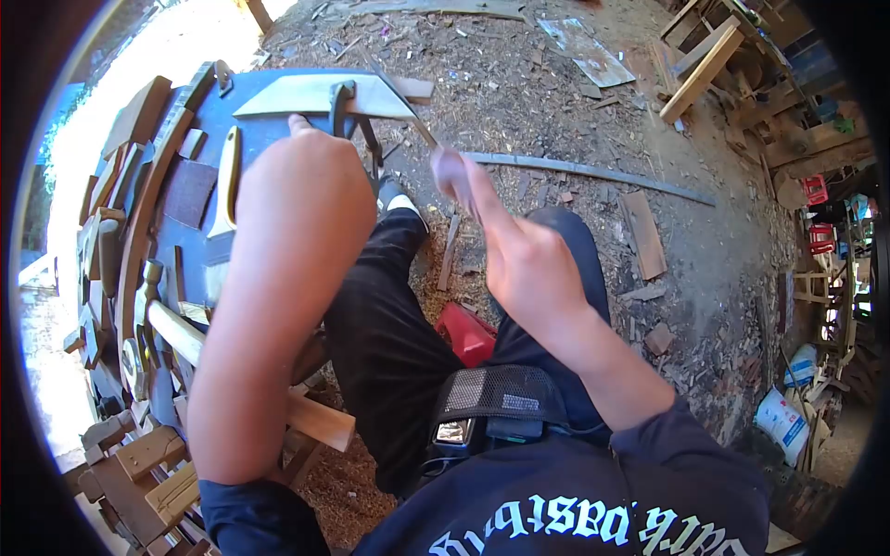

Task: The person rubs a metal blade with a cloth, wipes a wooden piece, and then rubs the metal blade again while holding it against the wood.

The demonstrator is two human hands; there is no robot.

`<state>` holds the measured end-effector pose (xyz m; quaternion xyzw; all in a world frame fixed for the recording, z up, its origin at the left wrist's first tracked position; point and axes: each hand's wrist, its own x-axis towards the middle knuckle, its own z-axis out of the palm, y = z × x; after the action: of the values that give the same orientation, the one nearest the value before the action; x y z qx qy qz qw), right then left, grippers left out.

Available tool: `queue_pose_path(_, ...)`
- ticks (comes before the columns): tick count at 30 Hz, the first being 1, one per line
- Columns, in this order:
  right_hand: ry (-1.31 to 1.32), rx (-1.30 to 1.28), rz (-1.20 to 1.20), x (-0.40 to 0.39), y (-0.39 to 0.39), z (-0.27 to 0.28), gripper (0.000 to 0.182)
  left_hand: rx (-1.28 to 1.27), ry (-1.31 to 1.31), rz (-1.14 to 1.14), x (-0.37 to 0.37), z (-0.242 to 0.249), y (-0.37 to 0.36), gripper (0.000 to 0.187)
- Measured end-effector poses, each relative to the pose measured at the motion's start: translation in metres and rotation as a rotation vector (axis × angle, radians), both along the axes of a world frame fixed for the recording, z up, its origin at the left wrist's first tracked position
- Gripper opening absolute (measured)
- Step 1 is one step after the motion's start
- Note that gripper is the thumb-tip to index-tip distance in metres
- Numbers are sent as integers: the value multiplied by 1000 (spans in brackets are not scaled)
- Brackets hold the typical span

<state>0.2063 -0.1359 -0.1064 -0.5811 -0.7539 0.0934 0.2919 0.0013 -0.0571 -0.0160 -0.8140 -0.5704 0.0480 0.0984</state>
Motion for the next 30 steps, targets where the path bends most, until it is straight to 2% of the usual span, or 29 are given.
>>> queue_pose_path(2, -15, 47, 0, -14, 33, 3, 79, -112, 25, -13, 2, 3, 2, 36)
queue_pose_path(3, -23, 79, -2, -18, 45, 7, 78, -49, 17, -45, 6, 8, 0, 36)
queue_pose_path(4, -71, 44, -29, -19, 46, 9, 77, -21, 13, -52, 9, 11, -2, 36)
queue_pose_path(7, 30, -20, 5, -10, 22, 14, 78, 14, -9, -58, 6, 10, -2, 37)
queue_pose_path(9, 114, 14, 37, 1, -1, -2, 79, 40, 21, -71, 4, 6, -3, 37)
queue_pose_path(13, 59, 31, 35, -8, 20, 4, 80, -25, 263, -192, 12, 20, 1, 35)
queue_pose_path(16, 10, 62, 18, -16, 43, 17, 82, -45, 195, -272, 22, 11, 5, 30)
queue_pose_path(17, 8, 75, 26, -20, 46, 20, 82, -36, 126, -268, 21, 6, 5, 28)
queue_pose_path(18, -86, -121, 25, -13, 33, 29, 81, -26, 59, -250, 17, 2, 3, 26)
queue_pose_path(21, 134, -121, 113, 1, -5, 15, 73, 59, -124, -168, -6, -3, 1, 19)
queue_pose_path(23, 140, -208, 92, -3, -7, 21, 67, 18, -136, -109, -6, 1, 3, 16)
queue_pose_path(27, -64, -333, -16, -24, 45, 52, 64, -145, -113, -35, 3, 15, 3, 23)
queue_pose_path(30, 47, -164, 69, -15, 32, 26, 64, -241, -55, 82, 9, 15, 7, 33)
